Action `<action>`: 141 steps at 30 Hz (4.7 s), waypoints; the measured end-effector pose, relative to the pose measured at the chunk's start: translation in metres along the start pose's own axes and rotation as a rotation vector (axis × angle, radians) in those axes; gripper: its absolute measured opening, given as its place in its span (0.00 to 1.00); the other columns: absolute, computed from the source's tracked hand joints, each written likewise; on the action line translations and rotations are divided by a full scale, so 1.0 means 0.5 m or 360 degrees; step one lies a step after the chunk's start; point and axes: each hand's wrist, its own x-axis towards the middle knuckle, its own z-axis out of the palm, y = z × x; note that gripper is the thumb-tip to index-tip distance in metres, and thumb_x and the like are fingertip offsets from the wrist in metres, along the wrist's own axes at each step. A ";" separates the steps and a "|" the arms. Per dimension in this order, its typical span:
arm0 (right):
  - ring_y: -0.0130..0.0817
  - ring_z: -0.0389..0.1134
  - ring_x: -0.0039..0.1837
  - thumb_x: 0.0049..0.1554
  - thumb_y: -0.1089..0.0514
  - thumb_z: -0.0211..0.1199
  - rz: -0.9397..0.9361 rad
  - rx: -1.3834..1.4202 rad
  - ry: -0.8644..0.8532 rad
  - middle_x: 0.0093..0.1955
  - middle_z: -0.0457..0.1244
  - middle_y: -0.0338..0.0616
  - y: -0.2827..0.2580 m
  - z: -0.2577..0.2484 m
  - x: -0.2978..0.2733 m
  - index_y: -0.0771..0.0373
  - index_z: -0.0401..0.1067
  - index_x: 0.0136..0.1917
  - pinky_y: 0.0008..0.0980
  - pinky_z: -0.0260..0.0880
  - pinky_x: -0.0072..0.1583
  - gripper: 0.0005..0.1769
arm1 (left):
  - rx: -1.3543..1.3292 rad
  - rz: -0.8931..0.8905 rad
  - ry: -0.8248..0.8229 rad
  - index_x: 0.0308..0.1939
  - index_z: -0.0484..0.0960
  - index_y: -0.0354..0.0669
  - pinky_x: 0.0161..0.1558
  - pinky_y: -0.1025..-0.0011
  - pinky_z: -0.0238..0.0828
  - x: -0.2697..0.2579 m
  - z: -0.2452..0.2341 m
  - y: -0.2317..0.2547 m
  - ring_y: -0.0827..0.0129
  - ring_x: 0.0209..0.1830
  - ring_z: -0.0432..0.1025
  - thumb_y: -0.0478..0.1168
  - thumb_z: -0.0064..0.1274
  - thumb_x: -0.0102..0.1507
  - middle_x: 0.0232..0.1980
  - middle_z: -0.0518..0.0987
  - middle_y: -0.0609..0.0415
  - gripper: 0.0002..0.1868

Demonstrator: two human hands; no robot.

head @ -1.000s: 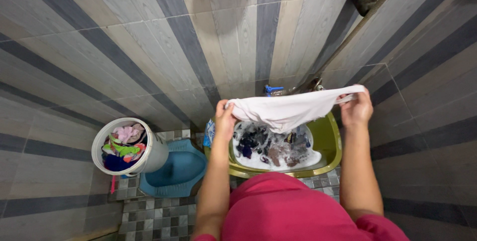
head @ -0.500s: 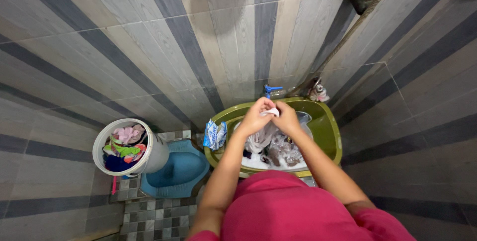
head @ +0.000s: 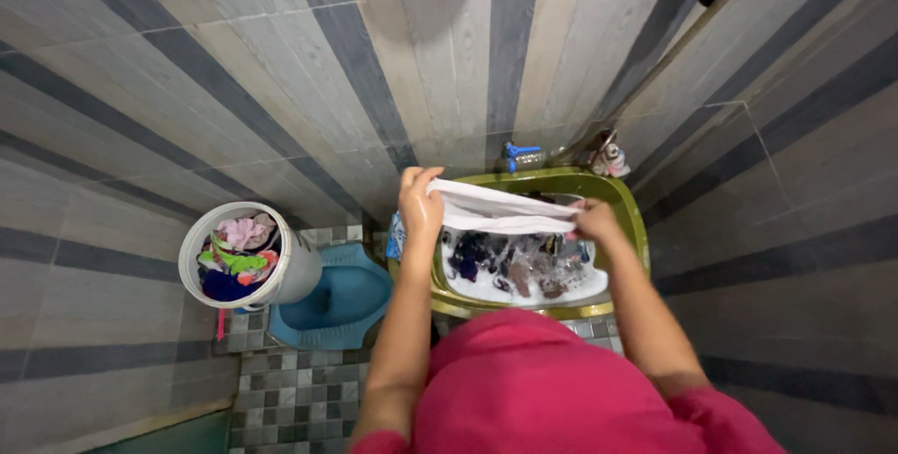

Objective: The person hand washes several pieces of clothing in a green basin filled with soapy water. They scrub and rinse each item individually, then place the washed clothes into a white bucket beside the basin.

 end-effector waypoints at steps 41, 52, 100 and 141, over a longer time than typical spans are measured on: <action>0.51 0.74 0.52 0.53 0.56 0.65 -0.0426 -0.0174 -0.0292 0.51 0.72 0.53 0.572 0.227 0.218 0.62 0.77 0.53 0.43 0.76 0.54 0.15 | 0.0981 -0.0471 -0.2293 0.68 0.73 0.56 0.63 0.51 0.62 -0.508 0.523 -0.438 0.47 0.61 0.67 0.54 0.39 0.70 0.65 0.72 0.45 0.24; 0.38 0.72 0.42 0.62 0.44 0.65 -0.1257 -0.0120 -0.0041 0.41 0.70 0.46 0.267 0.241 -0.085 0.62 0.76 0.41 0.40 0.72 0.47 0.19 | -0.1635 -0.2874 -0.1302 0.56 0.79 0.32 0.51 0.56 0.78 -0.451 0.562 -0.387 0.52 0.49 0.76 0.57 0.39 0.71 0.54 0.79 0.39 0.29; 0.37 0.70 0.41 0.57 0.37 0.62 -0.0057 0.0959 -0.0277 0.45 0.69 0.46 -0.002 0.081 -0.032 0.59 0.74 0.54 0.38 0.73 0.46 0.25 | -0.1373 -0.1594 -0.1181 0.49 0.82 0.43 0.29 0.72 0.68 -0.200 0.452 -0.021 0.72 0.28 0.71 0.56 0.46 0.72 0.35 0.79 0.56 0.21; 0.34 0.68 0.54 0.61 0.42 0.57 -0.0543 0.0684 0.0008 0.55 0.67 0.43 -0.065 0.072 -0.009 0.59 0.71 0.65 0.35 0.69 0.55 0.26 | -0.1034 -0.0744 -0.1255 0.51 0.84 0.36 0.46 0.69 0.73 -0.111 0.410 -0.026 0.69 0.42 0.76 0.52 0.49 0.71 0.44 0.85 0.52 0.21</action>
